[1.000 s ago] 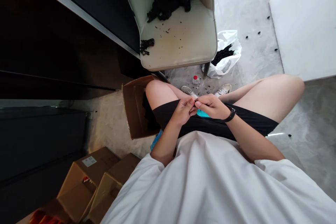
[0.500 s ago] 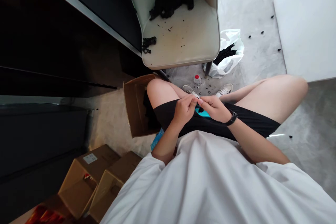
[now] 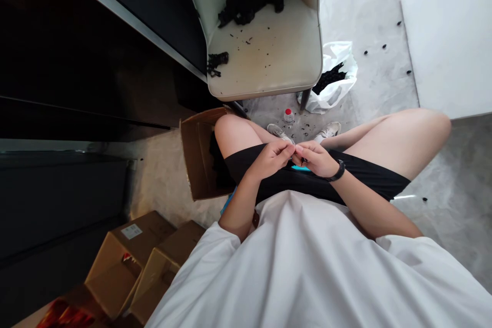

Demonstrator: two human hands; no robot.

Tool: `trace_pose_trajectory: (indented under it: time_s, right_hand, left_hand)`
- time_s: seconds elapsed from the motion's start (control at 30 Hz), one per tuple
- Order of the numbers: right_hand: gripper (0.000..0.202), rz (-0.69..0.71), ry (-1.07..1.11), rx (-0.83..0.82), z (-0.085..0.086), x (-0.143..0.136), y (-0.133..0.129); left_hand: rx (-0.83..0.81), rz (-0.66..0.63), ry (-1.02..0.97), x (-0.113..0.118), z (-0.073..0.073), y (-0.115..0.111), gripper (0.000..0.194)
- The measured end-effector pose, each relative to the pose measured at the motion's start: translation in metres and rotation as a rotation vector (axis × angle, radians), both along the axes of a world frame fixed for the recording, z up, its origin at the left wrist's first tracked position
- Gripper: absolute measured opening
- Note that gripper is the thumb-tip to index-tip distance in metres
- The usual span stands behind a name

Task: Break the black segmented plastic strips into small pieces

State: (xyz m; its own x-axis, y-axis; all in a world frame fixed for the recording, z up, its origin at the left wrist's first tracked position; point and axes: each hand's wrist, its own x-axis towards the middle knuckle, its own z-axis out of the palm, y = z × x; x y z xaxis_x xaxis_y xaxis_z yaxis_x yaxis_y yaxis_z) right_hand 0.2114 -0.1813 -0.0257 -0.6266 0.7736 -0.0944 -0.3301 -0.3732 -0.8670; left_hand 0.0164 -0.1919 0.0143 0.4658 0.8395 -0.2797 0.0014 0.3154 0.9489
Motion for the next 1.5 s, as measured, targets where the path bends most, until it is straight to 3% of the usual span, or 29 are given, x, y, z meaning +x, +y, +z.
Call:
trace_pose_trajectory:
  time_s: [0.13, 0.33, 0.43, 0.53, 0.7, 0.77, 0.9, 1.03, 1.2, 1.3, 1.5]
  right_hand:
    - [0.068, 0.028, 0.118, -0.017, 0.001, -0.003, -0.005]
    - [0.069, 0.126, 0.248, -0.102, 0.016, -0.01, -0.012]
    - [0.07, 0.132, 0.254, -0.079, 0.021, -0.011, -0.012]
    - [0.069, 0.111, 0.103, 0.06, 0.021, -0.008, -0.009]
    - [0.07, 0.068, -0.167, 0.214, 0.017, -0.003, -0.005]
    - [0.07, 0.024, -0.209, 0.22, 0.017, -0.003, -0.004]
    - [0.069, 0.02, -0.213, 0.185, 0.016, -0.002, -0.002]
    - [0.065, 0.092, -0.064, 0.003, 0.01, -0.003, -0.004]
    - [0.066, 0.295, 0.392, -0.303, 0.004, -0.008, -0.014]
    - [0.062, 0.451, 0.64, -0.373, 0.006, -0.012, -0.022]
    - [0.055, 0.625, 0.829, -0.399, 0.021, -0.018, -0.032]
  left_hand:
    - [-0.156, 0.017, -0.131, 0.004, 0.001, -0.004, 0.067]
    - [-0.459, 0.097, -0.315, 0.006, 0.0, -0.013, 0.079]
    - [-0.488, 0.13, -0.343, 0.006, -0.006, -0.017, 0.08]
    - [-0.329, 0.181, -0.242, 0.004, -0.013, -0.018, 0.079]
    - [0.26, 0.238, 0.279, -0.007, -0.017, -0.016, 0.064]
    - [0.431, 0.209, 0.388, -0.01, -0.015, -0.015, 0.059]
    - [0.507, 0.099, 0.409, -0.013, -0.013, -0.013, 0.065]
    - [0.338, 0.036, 0.281, -0.014, -0.012, -0.008, 0.072]
    - [-0.237, -0.078, -0.21, -0.012, -0.017, -0.011, 0.073]
    - [-0.478, -0.109, -0.435, -0.011, -0.022, -0.019, 0.076]
    - [-0.702, -0.203, -0.484, -0.011, -0.044, -0.039, 0.089]
